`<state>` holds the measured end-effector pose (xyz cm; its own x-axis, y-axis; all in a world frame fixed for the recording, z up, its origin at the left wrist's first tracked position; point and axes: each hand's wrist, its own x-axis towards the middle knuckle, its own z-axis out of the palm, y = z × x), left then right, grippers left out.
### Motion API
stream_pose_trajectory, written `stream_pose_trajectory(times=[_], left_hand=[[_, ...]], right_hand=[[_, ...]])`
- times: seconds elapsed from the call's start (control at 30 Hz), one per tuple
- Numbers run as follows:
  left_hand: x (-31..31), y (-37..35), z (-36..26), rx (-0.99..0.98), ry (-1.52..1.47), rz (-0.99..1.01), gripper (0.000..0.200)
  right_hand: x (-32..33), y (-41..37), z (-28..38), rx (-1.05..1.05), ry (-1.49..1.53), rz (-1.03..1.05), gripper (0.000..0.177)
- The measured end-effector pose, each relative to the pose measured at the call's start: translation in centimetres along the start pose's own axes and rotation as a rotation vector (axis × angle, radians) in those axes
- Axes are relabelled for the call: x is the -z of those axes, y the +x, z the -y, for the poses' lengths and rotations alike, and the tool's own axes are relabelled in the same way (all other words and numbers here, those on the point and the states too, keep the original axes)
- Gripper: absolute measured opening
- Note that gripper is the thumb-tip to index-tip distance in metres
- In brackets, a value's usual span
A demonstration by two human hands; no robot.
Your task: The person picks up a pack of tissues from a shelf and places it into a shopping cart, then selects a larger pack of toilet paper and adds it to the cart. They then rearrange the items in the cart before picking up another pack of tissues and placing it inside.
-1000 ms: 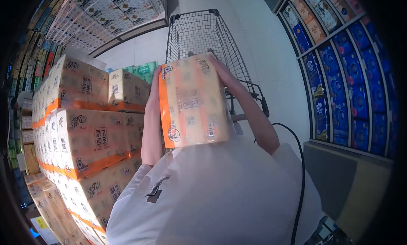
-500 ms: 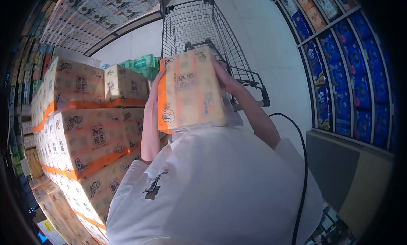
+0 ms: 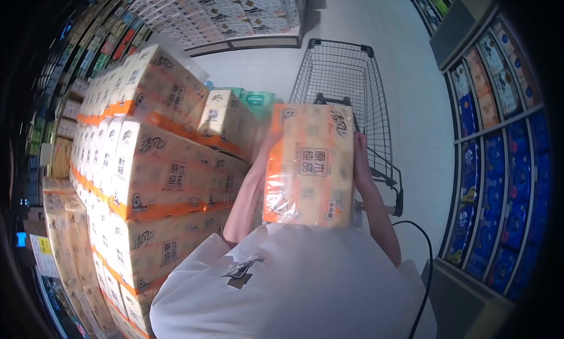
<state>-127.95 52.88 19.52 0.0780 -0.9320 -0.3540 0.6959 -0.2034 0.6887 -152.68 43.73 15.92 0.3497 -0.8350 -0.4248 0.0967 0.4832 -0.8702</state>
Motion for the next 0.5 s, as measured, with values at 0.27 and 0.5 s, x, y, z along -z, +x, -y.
stream_pose_trajectory(times=[0.27, 0.5], left_hand=[[-4.0, -5.1, -4.8, -0.584, 0.478, -0.209, 0.097], [-4.4, -7.2, -8.6, -1.025, 1.0, -0.387, 0.119]], right_hand=[[-3.1, 0.8, 5.6, 0.18, -0.054, 0.356, 0.073], [-10.0, 8.0, 11.8, 0.401, -0.224, 0.563, 0.086]])
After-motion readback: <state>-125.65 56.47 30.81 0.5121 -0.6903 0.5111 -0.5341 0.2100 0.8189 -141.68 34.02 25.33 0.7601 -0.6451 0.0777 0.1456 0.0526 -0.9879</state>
